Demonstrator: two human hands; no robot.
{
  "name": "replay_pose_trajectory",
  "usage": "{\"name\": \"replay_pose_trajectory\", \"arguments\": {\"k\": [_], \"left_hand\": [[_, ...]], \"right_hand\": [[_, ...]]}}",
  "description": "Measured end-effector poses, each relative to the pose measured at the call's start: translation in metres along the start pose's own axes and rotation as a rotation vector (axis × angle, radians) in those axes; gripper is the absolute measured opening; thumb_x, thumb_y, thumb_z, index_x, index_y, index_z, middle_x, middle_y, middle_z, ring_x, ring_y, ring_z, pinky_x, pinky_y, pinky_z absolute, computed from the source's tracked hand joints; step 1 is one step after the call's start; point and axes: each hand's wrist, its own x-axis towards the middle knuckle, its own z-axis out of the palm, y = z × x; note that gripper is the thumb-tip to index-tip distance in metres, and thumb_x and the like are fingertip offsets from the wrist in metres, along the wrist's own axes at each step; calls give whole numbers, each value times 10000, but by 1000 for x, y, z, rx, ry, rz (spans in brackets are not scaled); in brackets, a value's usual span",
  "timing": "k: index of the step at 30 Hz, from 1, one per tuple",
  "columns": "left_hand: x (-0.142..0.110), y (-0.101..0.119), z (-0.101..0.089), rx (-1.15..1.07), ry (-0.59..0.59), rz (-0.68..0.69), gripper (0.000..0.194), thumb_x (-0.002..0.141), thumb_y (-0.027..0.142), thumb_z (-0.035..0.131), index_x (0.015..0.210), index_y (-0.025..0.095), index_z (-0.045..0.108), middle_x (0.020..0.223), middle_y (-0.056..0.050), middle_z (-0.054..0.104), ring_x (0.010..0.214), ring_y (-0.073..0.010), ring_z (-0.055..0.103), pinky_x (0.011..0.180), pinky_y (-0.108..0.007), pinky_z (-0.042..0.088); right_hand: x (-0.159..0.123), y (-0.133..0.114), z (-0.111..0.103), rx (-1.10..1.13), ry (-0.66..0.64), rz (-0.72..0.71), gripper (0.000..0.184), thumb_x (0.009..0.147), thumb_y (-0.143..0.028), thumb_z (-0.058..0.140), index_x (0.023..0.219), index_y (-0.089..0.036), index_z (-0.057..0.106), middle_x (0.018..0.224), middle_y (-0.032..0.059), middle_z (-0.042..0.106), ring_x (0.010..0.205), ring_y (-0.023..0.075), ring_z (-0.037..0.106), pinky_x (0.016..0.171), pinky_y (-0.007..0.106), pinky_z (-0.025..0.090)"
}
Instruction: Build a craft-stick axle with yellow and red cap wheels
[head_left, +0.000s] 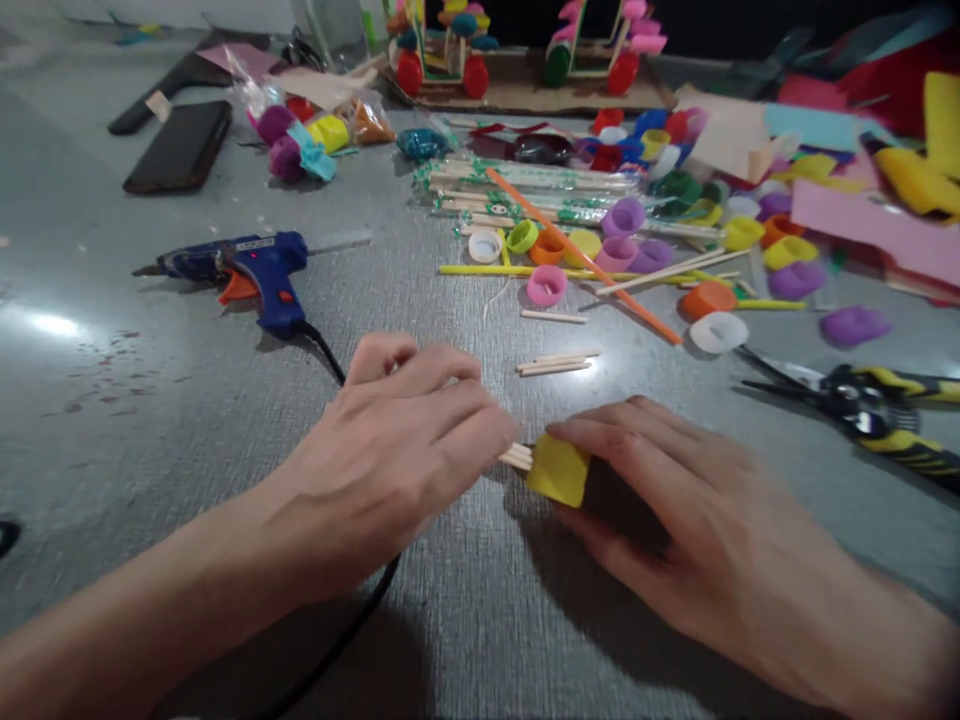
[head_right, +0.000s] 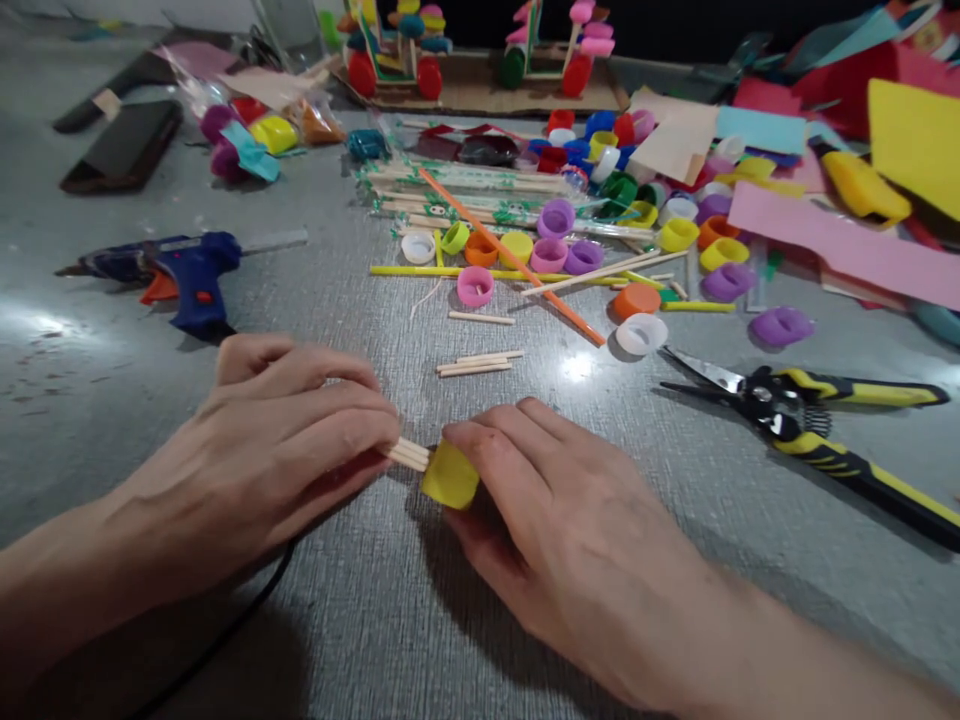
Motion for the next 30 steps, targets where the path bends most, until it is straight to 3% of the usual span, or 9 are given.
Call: {"name": "replay_pose_trajectory", "arguments": {"k": [7, 21, 30], "left_hand": [[-3, -2, -2, -21, 9, 35, 173, 1063, 254, 461, 956, 225, 595, 977, -1, 717, 1027, -240, 563, 840, -447, 303], [-5, 12, -3, -5, 24, -99, 225, 1057, 242, 442, 918, 241, 619, 987, 4, 728, 1045, -257, 626, 804, -462, 413], [-8, 14, 0, -34, 36, -155, 186, 1068, 269, 464, 950, 240, 604, 980, 3, 721, 1025, -244, 600, 815, -473, 377]], "right_hand": [[-2, 1, -4, 23, 9, -24, 269, 963, -172, 601, 1231, -148, 588, 1109, 99, 683, 978, 233, 638, 792, 374, 554], [-4, -1, -3, -10, 20, -27, 275, 993, -199, 583, 1261, -140, 597, 1123, 106, 683, 989, 228, 639, 837, 364, 571], [-4, -2, -3, -22, 15, -31, 260, 984, -176, 580, 1238, -125, 609, 1099, 101, 681, 993, 226, 630, 859, 364, 569]]}}
